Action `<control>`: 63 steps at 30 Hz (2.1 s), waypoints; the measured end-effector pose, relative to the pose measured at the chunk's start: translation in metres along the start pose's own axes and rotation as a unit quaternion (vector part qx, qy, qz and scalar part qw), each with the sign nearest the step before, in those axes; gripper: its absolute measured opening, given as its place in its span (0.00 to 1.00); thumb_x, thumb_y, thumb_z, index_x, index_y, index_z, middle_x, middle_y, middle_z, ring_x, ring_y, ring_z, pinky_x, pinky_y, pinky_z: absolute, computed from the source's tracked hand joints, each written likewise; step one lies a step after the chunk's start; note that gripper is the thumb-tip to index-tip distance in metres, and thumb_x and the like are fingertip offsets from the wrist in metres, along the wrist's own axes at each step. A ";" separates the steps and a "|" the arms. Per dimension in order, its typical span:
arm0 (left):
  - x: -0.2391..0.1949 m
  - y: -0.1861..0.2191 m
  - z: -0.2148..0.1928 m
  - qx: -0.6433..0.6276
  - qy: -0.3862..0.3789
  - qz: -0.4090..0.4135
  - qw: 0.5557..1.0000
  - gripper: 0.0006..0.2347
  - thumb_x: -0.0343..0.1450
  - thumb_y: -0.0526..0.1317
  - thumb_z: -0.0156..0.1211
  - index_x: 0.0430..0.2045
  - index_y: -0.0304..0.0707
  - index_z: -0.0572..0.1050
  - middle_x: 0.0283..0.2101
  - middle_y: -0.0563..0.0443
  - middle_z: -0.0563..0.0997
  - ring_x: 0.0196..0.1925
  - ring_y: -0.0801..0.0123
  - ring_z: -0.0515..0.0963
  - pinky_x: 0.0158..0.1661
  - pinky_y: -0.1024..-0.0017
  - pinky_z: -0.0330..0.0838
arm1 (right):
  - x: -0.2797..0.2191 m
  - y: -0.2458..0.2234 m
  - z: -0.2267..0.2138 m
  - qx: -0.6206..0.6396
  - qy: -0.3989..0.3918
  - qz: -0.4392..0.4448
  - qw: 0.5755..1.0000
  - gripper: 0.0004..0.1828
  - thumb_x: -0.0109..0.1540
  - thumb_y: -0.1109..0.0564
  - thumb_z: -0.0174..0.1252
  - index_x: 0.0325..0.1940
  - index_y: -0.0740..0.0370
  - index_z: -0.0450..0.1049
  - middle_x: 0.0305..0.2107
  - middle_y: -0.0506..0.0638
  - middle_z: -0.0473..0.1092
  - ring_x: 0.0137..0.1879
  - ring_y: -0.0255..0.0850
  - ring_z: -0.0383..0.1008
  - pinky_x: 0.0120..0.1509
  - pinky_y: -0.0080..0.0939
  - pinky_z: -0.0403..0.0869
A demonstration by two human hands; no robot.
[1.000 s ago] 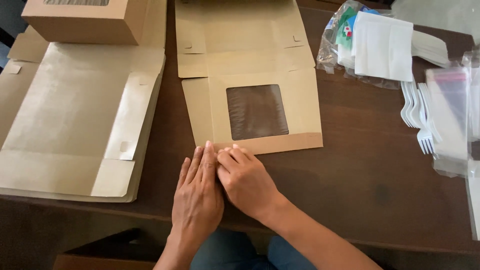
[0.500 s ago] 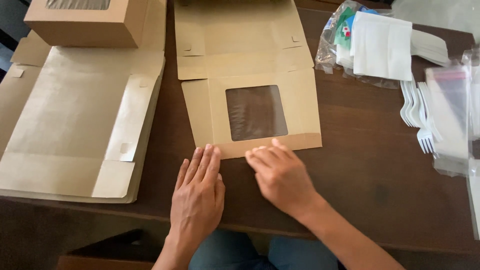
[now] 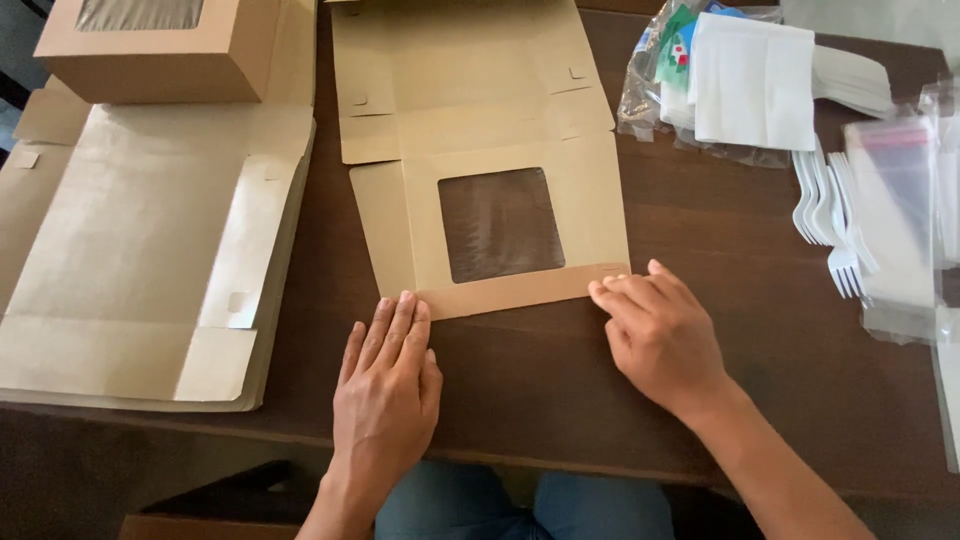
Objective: The person assembles a flat cardboard box by folding its flaps and pressing the creases to form a three-dimensional container. They manipulate the box on a wooden table, folding the bottom and side flaps inward and smoothing the edges to secure the shape.
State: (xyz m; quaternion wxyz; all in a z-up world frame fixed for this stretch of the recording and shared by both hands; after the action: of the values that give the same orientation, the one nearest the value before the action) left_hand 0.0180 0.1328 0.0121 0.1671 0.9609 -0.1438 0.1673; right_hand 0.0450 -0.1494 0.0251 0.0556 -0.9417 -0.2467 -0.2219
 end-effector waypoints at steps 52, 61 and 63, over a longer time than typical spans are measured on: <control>0.014 0.023 0.009 0.055 -0.050 0.008 0.997 0.24 0.74 0.54 0.48 0.66 0.50 0.68 0.70 0.55 0.70 0.74 0.56 0.65 0.66 0.46 0.55 | -0.002 0.000 -0.004 0.080 0.043 0.032 0.995 0.20 0.61 0.68 0.54 0.56 0.65 0.79 0.45 0.51 0.76 0.51 0.47 0.77 0.65 0.50 0.75; 0.010 0.009 0.005 -0.008 -0.011 0.003 1.000 0.21 0.77 0.46 0.48 0.64 0.39 0.70 0.69 0.48 0.71 0.74 0.53 0.65 0.68 0.48 0.57 | 0.011 -0.022 -0.006 -0.034 0.029 0.007 0.999 0.13 0.61 0.63 0.58 0.49 0.63 0.81 0.40 0.50 0.77 0.44 0.43 0.75 0.71 0.56 0.70; 0.009 0.008 0.006 -0.006 -0.010 0.004 1.000 0.21 0.77 0.46 0.47 0.64 0.39 0.70 0.69 0.48 0.71 0.74 0.55 0.65 0.68 0.49 0.56 | 0.014 -0.031 0.002 0.007 -0.029 0.024 0.999 0.17 0.61 0.61 0.57 0.54 0.61 0.78 0.46 0.53 0.79 0.51 0.44 0.77 0.72 0.59 0.70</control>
State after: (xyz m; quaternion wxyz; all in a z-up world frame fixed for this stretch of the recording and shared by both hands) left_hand 0.0252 0.1212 0.0123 0.1703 0.9611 -0.1501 0.1572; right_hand 0.0413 -0.1155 0.0298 0.0607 -0.9529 -0.2274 -0.1913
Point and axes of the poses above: each hand's wrist, its own x-axis towards the middle knuckle, its own z-axis out of the palm, y = z × x, the point moved 4 cm from there along x, towards the middle knuckle
